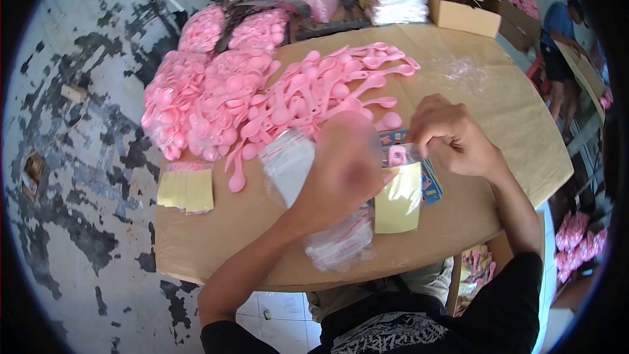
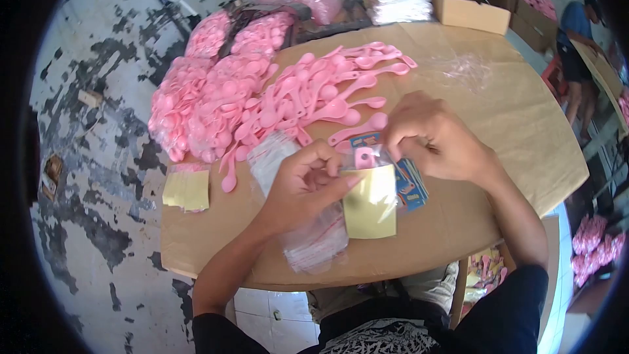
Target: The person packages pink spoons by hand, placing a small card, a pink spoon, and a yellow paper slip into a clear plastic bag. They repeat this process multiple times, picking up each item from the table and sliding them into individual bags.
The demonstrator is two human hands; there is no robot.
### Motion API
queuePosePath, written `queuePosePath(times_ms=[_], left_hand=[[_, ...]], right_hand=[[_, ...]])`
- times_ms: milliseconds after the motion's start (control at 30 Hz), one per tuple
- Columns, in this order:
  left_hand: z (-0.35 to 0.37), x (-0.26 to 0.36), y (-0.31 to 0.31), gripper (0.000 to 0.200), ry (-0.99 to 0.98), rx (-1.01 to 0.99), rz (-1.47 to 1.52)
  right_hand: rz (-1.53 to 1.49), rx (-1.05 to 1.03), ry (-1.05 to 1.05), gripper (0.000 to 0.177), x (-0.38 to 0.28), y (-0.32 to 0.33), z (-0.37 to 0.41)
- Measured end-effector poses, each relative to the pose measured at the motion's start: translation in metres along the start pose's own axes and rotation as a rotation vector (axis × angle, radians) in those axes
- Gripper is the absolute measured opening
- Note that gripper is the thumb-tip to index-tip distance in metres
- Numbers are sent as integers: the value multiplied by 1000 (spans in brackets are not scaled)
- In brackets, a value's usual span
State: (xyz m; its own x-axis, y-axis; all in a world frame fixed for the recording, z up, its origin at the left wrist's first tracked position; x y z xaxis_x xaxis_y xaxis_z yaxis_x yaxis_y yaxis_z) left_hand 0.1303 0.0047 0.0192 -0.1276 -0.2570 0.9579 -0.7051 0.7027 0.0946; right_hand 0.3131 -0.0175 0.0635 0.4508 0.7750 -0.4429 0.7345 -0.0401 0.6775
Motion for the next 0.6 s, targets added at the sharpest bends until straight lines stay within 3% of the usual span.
queuePosePath(times_ms=[33,133,233,300,467,533,600], left_hand=[[0,-1,0,25,28,18,43],[2,5,-2,30,97,51,91],[2,8,-1,29,42,34,154],[0,5,2,28,-59,61,239],[7,49,62,25,-222,275,84],[38,84,109,25,-323,518,-128],[79,120,154,27,-438,711,-154]], right_hand=[[65,21,-9,21,4,0,0],[-387,172,-249,30,6,0,1],[-74,-113,-235,35,-15,-14,-6],[-146,-93,-292,29,-5,-21,-1],[-83,-57,-301,24,4,-16,-3],[3,-38,-304,20,12,-16,-3],[96,-11,-282,18,16,-16,-3]])
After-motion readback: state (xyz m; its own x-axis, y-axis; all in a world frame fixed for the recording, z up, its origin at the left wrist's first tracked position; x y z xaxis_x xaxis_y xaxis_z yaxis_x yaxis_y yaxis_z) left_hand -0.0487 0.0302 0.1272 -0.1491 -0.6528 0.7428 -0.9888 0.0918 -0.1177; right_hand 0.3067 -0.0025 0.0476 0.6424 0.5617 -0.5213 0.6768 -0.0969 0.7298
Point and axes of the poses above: each hand's wrist, its own z-axis away from the middle knuckle, its own y-axis out of the back of the hand, x = y × z, the point moved 6 cm from there along -z, towards the middle knuckle
